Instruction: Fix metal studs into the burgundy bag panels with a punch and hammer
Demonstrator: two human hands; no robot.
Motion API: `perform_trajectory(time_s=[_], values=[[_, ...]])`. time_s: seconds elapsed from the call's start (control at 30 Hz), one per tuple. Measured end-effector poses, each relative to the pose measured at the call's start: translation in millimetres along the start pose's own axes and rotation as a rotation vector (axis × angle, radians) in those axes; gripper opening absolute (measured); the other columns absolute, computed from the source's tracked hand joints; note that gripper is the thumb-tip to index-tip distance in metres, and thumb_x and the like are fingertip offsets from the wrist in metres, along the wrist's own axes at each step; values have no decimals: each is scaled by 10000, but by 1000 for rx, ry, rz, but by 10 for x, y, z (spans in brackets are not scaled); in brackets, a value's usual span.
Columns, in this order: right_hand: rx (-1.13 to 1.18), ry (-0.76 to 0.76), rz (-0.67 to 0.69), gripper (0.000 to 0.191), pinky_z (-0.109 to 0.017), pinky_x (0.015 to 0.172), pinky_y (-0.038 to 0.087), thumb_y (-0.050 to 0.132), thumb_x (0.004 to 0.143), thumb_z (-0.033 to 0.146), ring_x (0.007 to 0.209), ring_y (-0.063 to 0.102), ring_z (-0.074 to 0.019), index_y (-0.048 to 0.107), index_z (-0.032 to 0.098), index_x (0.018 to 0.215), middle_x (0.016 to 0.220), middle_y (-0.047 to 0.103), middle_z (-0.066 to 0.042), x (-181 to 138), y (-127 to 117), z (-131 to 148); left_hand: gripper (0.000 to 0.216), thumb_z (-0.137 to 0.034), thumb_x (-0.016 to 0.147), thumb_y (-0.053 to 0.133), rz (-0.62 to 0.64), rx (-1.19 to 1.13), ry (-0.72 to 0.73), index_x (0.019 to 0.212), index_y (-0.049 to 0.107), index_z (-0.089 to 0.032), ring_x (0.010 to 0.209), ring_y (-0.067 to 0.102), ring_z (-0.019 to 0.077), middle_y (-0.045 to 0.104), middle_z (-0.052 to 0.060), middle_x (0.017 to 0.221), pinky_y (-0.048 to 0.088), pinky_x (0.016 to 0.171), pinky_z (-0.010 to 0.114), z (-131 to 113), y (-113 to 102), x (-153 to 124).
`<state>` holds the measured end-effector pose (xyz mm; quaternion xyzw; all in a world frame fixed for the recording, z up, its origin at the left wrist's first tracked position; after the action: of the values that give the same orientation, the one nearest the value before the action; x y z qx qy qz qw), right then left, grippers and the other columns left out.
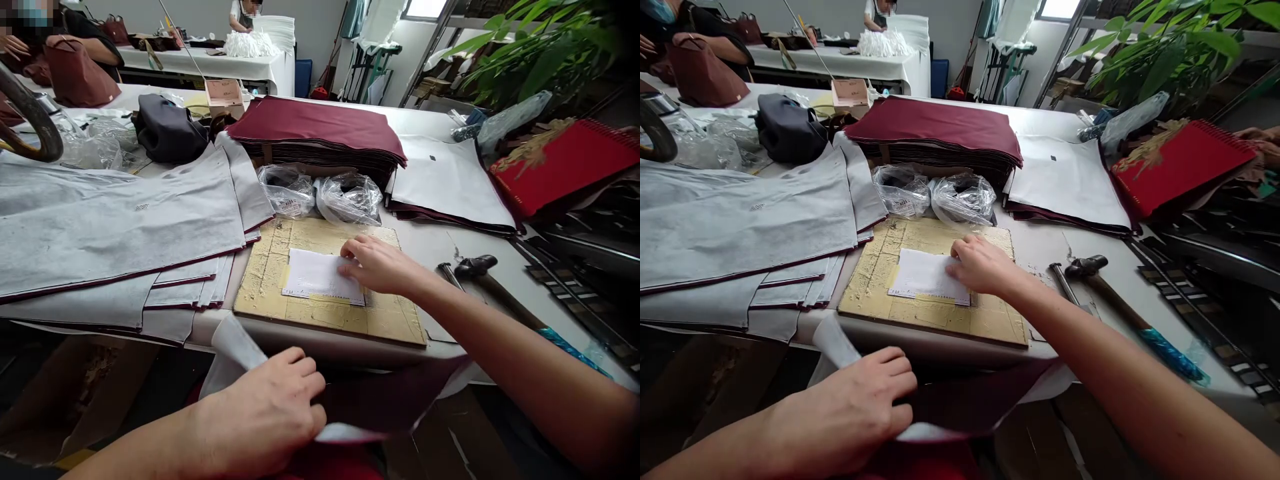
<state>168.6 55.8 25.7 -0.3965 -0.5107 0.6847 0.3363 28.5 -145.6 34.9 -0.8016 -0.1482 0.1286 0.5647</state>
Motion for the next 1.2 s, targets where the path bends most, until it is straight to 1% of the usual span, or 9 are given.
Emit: perform_trajectory(time_s=[0.1,0.3,0.47,0.6,0.7,0.77,0.9,1.03,1.2], values=[[89,12,-12,138,-308,717,418,644,902,330,883,606,-227,665,194,913,950,682,-69,91,15,-50,97,-183,865,673,-83,46,-80,801,599,-183,955,557,221,608,49,947,442,951,400,183,2,-40],[194,34,-9,112,-292,618,348,584,912,272,708,564,-180,674,208,891,792,678,-19,38,-12,-74,68,-171,868,669,-177,64,-92,819,623,-175,1180,546,271,626,89,1175,378,1122,477,308,40,-121],[215,-217,-203,226,-309,626,397,499,981,272,715,567,-192,624,231,798,800,651,-45,-754,-484,564,45,-206,923,638,-242,83,-61,912,679,-190,1201,570,267,665,103,1187,439,1089,457,264,185,-143],[409,-466,-111,168,-295,554,431,513,973,224,685,577,-186,653,273,895,823,668,-46,-1397,-685,1149,117,-192,962,583,-249,161,13,971,700,-196,1050,656,212,716,68,1067,555,914,340,117,379,-84],[509,-332,-179,150,-280,639,476,533,988,238,750,618,-181,673,261,939,864,692,-40,-1152,-627,1003,170,-177,971,562,-224,178,69,852,681,-198,1003,681,209,723,74,1030,585,792,315,-39,386,-35],[515,-206,-228,135,-280,702,474,568,978,273,790,630,-183,687,230,933,881,707,-33,-734,-456,721,185,-190,978,557,-248,172,95,827,663,-182,1114,663,245,707,110,1149,588,872,354,-109,289,-23],[552,-149,-59,193,-280,699,463,591,936,297,795,647,-186,734,175,981,901,739,-37,-9,70,335,111,-170,941,591,-341,144,25,850,650,-149,1386,506,353,571,187,1431,454,1143,523,-5,87,-21],[476,-215,-169,231,-313,819,479,602,936,272,918,669,-213,756,174,1077,1026,749,-71,105,183,263,36,-115,846,652,-325,86,-196,840,629,-142,1547,175,457,271,215,1653,253,1217,697,348,99,-31],[451,-225,-253,243,-315,840,498,639,931,260,915,673,-215,765,177,1122,1022,732,-82,57,181,200,105,-156,866,676,-275,52,-280,796,600,-140,1557,94,463,126,196,1697,173,1223,734,543,216,-40]])
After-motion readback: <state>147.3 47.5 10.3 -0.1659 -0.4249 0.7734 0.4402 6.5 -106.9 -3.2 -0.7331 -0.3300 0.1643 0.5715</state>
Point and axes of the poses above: each hand's wrist, its own x-axis towards the middle knuckle, its own y-axis out of the palm, z = x × y, the point moved 7 cm from there along x, towards the middle knuckle
